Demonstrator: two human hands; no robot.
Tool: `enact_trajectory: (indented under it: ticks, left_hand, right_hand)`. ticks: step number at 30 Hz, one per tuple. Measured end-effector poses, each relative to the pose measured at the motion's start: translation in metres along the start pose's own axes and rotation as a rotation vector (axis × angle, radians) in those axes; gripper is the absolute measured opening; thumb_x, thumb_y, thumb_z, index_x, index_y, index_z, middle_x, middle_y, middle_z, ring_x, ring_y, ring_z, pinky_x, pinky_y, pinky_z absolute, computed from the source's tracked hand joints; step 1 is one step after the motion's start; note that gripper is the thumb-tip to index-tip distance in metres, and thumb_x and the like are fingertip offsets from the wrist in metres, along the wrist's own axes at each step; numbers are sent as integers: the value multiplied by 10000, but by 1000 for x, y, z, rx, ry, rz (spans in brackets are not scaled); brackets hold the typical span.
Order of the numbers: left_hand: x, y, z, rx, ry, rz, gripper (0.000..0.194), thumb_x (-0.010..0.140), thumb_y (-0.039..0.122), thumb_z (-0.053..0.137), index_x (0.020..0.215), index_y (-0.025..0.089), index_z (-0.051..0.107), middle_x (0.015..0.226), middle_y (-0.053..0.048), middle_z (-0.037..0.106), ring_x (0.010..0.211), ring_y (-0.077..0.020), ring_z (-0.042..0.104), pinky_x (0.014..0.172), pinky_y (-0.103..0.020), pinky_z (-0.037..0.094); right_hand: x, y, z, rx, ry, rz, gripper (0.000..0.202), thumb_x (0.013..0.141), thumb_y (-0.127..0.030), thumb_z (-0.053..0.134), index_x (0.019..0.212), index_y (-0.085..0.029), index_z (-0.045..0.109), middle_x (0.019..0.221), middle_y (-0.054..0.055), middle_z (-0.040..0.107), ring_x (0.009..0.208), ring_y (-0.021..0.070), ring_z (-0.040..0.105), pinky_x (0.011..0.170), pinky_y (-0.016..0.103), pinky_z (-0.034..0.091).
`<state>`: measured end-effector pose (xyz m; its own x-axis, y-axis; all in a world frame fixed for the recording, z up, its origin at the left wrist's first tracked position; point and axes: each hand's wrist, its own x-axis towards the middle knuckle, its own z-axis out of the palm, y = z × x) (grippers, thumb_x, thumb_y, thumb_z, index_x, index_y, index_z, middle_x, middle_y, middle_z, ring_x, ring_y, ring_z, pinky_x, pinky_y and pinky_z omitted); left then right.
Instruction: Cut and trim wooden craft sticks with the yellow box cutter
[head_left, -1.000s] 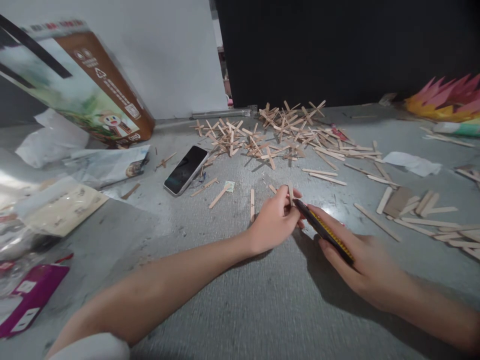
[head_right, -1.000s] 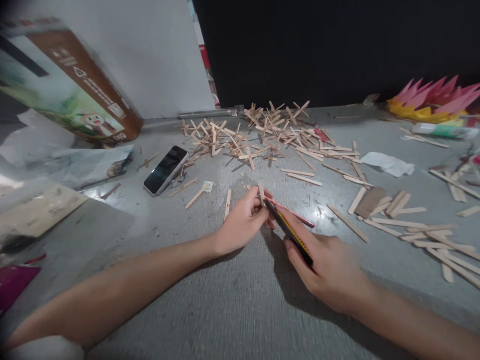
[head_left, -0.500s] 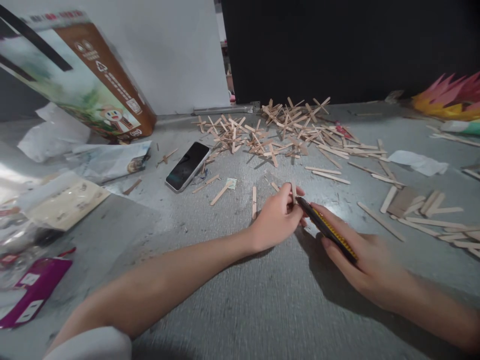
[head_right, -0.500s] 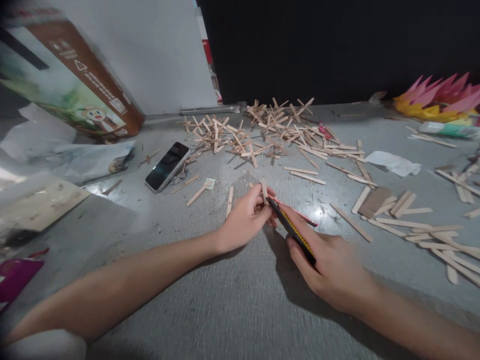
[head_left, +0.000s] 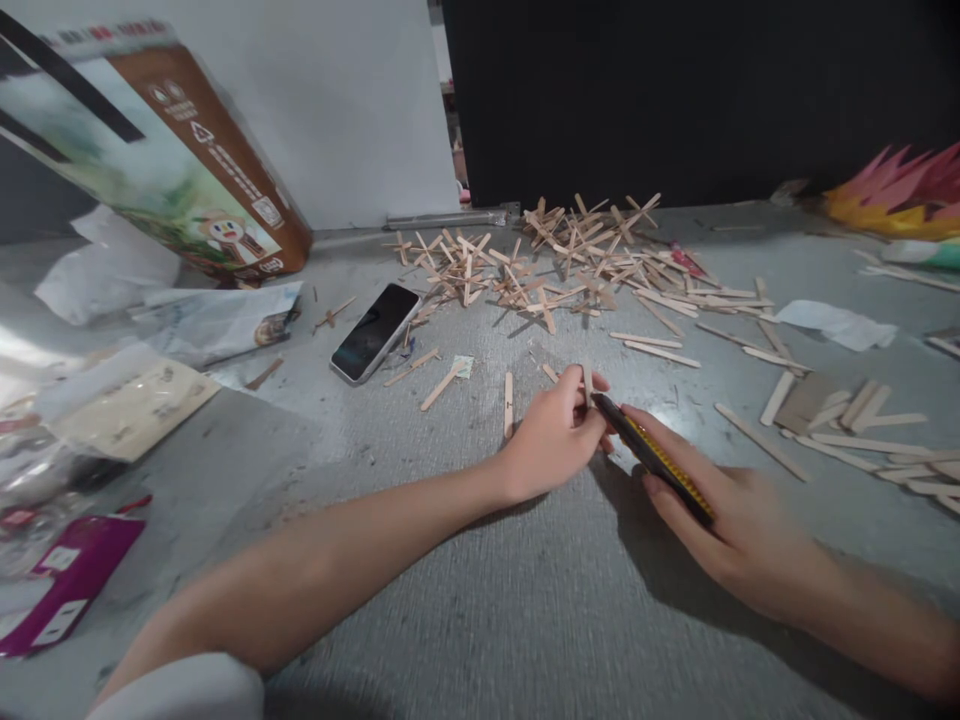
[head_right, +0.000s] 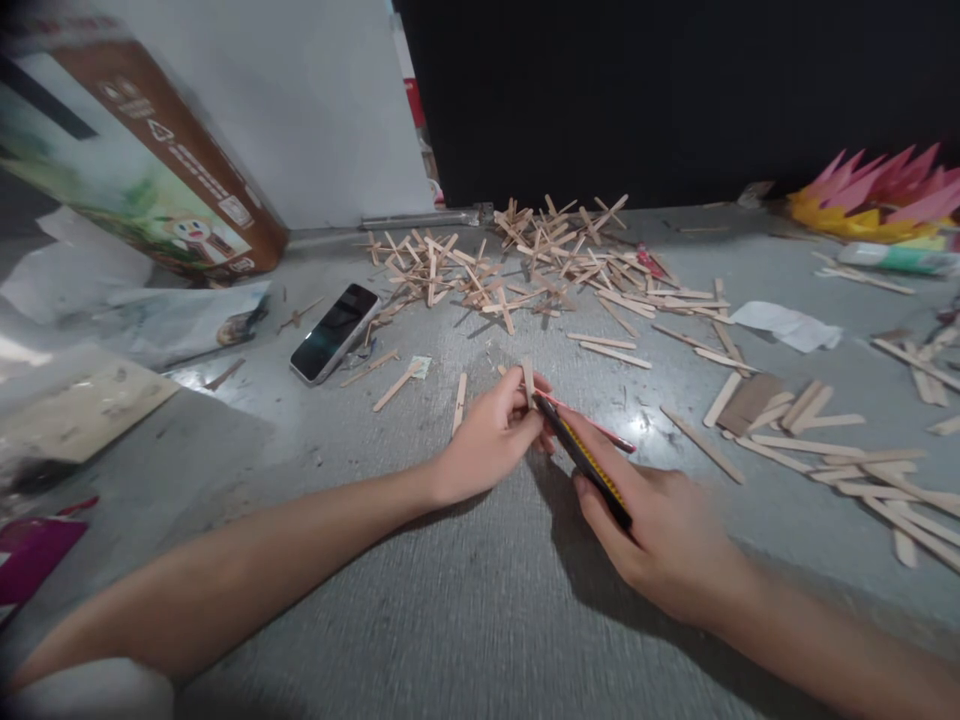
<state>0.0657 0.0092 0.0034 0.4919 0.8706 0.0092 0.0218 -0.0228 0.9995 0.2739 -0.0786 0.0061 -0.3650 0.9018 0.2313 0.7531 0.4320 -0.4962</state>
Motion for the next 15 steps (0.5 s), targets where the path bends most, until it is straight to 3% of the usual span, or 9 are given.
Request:
enact_trajectory:
  ticks: [3,10,15]
  left_hand:
    - [0,0,0,6,1,-1,100,1013,159,535,1098,206,509,858,1,688,707,-141,725,716,-292,568]
    - [1,-4,0,-16,5,4,106,1009,171,551,1098,208,507,875,1,675,702,-138,716,708,-296,569]
    - [0,-5,0,-23,3,0,95,1026,193,558,1104,212,507,870,-3,682,737,-148,740,751,-305,580]
  right_hand:
    - [0,1,1,-4,-2,4,636,1111,-304,454,1727,-186,346,775,46,814,414,144,629,441,223,469]
    - [0,0,1,-9,4,-9,645,1104,-293,460,1733,-246,323,885,43,844,428,140,644,447,232,484]
    - [-1,2,1,-3,-9,1,638,1108,-305,454,1729,-228,333,912,55,839,475,149,676,506,245,534]
